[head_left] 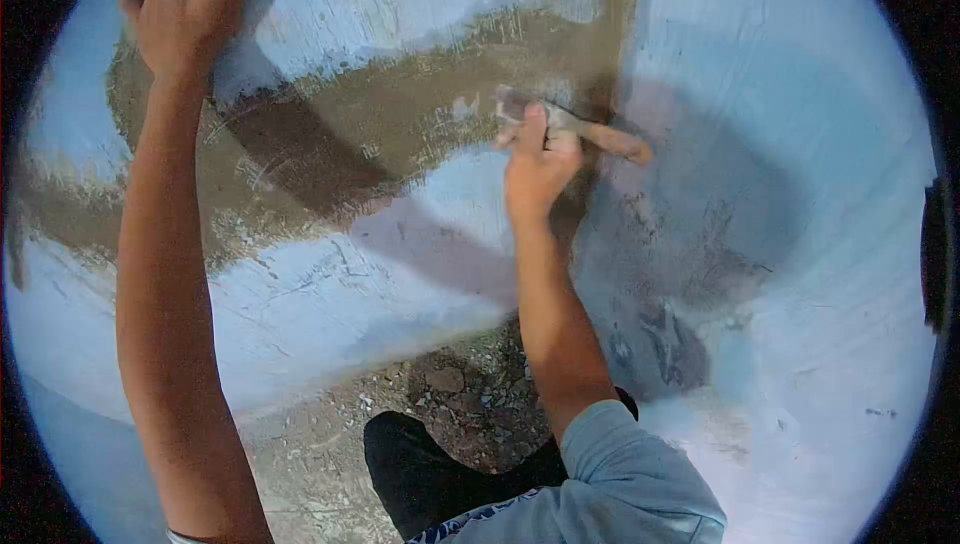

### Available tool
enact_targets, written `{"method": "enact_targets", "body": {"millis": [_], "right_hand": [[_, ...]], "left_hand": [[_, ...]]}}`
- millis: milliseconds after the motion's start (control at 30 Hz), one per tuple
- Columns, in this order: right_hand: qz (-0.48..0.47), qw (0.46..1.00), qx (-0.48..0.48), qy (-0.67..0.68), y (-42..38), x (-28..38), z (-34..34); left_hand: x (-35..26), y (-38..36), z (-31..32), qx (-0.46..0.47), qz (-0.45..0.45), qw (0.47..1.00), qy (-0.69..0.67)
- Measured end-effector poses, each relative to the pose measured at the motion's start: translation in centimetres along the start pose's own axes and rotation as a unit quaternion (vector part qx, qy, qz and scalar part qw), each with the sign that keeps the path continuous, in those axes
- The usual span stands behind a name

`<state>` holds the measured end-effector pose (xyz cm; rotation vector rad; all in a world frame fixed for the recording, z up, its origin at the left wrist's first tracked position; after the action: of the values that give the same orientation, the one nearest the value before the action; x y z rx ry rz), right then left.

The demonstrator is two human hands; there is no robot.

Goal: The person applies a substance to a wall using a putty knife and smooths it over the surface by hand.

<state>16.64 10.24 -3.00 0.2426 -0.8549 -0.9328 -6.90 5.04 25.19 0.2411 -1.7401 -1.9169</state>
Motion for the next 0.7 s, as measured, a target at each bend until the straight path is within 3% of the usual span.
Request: {"method": "enact_targets", "body": {"millis": [100, 133, 233, 267, 367, 400, 633, 667, 700], "right_hand": [[-0.135, 0.975, 0.093, -0.151, -0.8, -0.1, 0.4], [-0.018, 0.995, 0.069, -0.072, -0.5, 0.7, 0.3], [0.015, 0.999, 0.004, -0.03, 0.0, -0.1, -0.2], [-0.036, 0.995, 0.056, -0.074, -0.9, -1.9, 0.0], [-0.047, 0.989, 0.099, -0.096, -1.3, 0.0, 0.7], [-0.027, 0.995, 0.054, -0.077, -0.5, 0.1, 0.1], [-0.043, 0.996, 0.044, -0.057, -0.7, -0.6, 0.7], [0.004, 0.999, -0.027, 0.025, -0.3, -0.5, 0.6], [-0.018, 1.0, 0.008, 0.007, -0.7, -0.8, 0.8]], "left_hand": [[-0.4, -0.1, -0.6, 0.008, -0.004, 1.0, -0.011], [-0.4, -0.1, -0.7, 0.009, -0.004, 1.0, -0.013], [0.1, -0.1, 0.1, -0.018, 0.011, 1.0, -0.004], [-0.1, -0.1, 0.1, -0.012, 0.008, 1.0, -0.01], [0.0, 0.0, -0.4, -0.001, 0.006, 1.0, -0.014], [0.1, 0.0, -0.1, -0.001, 0.006, 1.0, -0.009], [0.0, -0.1, 0.0, -0.01, 0.009, 1.0, -0.028], [0.1, -0.1, 0.1, -0.011, 0.01, 0.999, -0.03], [0.2, -0.1, 0.2, -0.009, 0.008, 1.0, -0.024]]}}
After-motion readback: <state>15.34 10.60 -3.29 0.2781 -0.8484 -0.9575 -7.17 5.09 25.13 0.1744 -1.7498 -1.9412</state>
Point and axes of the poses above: each hand's wrist, its own y-axis towards the middle knuckle, its own z-axis out of the palm, x = y × z, the point moved 3 cm from there along y, towards the middle knuckle, and after that the axes turned 5 degrees about y, right-handed, at the moved point
